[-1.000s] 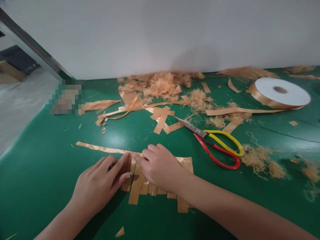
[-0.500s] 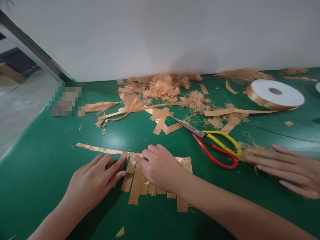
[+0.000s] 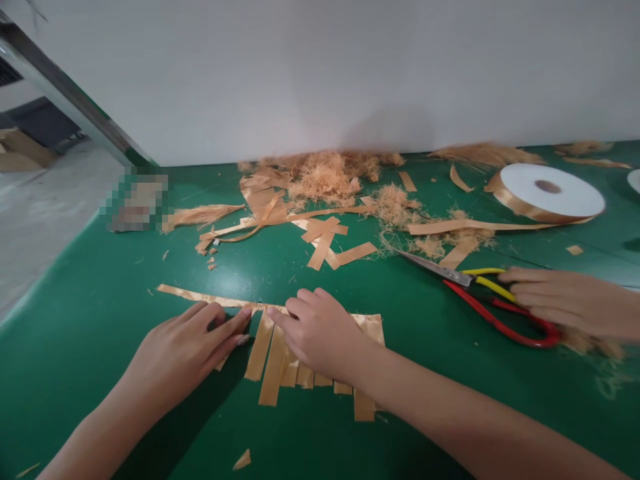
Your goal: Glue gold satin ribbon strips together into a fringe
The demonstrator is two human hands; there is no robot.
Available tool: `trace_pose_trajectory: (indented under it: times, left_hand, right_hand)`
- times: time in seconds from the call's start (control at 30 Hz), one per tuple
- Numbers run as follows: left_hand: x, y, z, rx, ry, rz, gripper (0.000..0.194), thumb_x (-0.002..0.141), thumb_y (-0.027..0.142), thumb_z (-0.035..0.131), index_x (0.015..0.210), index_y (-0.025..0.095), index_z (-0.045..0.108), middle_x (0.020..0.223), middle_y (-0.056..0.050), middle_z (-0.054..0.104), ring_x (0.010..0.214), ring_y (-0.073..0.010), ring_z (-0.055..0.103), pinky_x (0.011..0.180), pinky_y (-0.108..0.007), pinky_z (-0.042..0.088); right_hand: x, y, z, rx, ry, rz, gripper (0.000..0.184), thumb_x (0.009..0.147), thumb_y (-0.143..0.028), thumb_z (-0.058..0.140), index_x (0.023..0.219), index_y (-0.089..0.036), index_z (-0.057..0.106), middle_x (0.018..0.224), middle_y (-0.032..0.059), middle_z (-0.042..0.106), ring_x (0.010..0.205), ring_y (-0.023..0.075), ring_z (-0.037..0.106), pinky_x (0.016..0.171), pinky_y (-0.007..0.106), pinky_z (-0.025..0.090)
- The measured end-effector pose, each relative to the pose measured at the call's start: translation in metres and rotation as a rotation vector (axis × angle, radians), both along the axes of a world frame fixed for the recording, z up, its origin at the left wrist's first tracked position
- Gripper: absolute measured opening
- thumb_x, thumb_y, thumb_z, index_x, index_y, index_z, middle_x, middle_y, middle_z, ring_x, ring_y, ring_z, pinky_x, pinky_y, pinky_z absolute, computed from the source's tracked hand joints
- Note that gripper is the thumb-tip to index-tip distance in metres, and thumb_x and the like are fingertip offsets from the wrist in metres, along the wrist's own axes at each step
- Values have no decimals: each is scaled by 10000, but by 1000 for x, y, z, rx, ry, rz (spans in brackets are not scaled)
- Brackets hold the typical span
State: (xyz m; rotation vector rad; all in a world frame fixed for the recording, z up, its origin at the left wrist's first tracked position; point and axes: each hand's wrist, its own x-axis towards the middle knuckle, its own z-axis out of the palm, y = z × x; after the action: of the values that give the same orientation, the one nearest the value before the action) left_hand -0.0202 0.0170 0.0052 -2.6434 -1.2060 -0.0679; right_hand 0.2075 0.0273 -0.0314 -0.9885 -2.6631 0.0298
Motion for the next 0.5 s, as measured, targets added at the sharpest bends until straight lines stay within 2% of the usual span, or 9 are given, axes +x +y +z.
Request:
trace_pose_trajectory:
  times: [0.2, 0.33, 0.5]
  left_hand:
    - [-1, 0, 1, 64, -54, -2, 315, 924, 327, 391, 1015, 204, 666, 738, -48, 568, 669, -157, 550, 526, -239, 414]
    - [0, -1, 1, 135, -15, -6, 309, 919, 307, 404, 986, 186, 681, 726, -50, 576, 645, -159, 554, 513, -252, 409]
    - [2, -3, -1, 85, -33, 50, 315, 919, 331, 400, 1004, 176, 661, 723, -37, 570, 669, -159, 573, 505, -251, 408]
  right_hand:
    - [1, 0, 0, -14, -4, 5, 338, 925, -193, 384, 1214, -154, 556, 745, 57, 544, 682, 151, 388, 567, 287, 209]
    - [1, 0, 0, 1, -14, 9, 344, 927, -193, 376, 1221, -148, 550, 737, 57, 542, 688, 149, 401, 565, 282, 210]
    - [0, 1, 0, -1, -18, 9, 343, 928, -187, 370, 1214, -142, 554, 741, 60, 545, 686, 152, 399, 563, 284, 210]
